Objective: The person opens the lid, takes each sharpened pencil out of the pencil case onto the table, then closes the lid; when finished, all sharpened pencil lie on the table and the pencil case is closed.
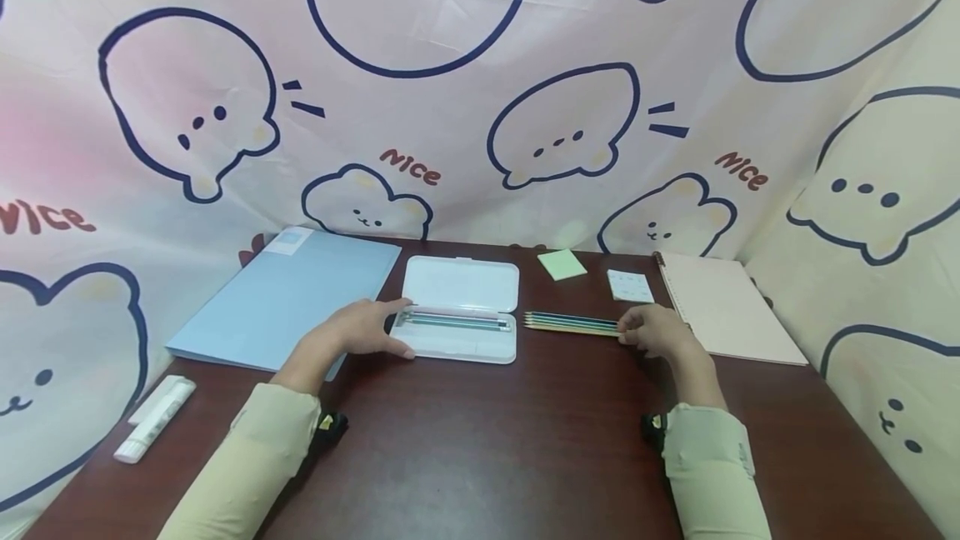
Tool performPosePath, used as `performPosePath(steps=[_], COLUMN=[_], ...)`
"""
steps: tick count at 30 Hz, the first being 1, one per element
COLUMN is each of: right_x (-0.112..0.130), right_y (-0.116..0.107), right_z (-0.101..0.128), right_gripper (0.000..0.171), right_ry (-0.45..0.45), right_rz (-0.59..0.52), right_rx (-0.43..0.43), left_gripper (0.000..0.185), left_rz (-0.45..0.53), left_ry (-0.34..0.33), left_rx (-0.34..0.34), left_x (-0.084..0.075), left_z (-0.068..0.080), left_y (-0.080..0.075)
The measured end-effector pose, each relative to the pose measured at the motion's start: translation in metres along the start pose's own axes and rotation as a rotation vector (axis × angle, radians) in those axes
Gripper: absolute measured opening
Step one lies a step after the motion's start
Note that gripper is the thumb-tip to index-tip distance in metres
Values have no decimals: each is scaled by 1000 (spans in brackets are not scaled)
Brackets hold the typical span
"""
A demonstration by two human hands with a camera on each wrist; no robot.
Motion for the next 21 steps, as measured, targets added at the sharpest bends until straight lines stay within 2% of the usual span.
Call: performPosePath(steps=[13,17,21], right_x=[-1,6,25], right_y=[-2,-5,-9], right_z=[1,0,-1], right_gripper=[8,13,23], right_ry=[9,-26,-95], right_rz=[51,90,86], right_rx=[-30,-47,-81], left_gripper=[96,96,98], left_rz=[1,-2,-8], left_ry=[0,2,2], left_rx=[-8,-5,0], left_x=[-1,0,2], left_z=[0,-1,-3], left_y=[1,1,1])
Point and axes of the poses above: each hand's wrist, its own z-axis away from the middle knuckle, its own y-axis out of the palm, x = y × z, the point moved 7 cm from there along -z, towards the middle knuckle, and after that the axes turned 8 degrees about x, right-handed, at the moved point
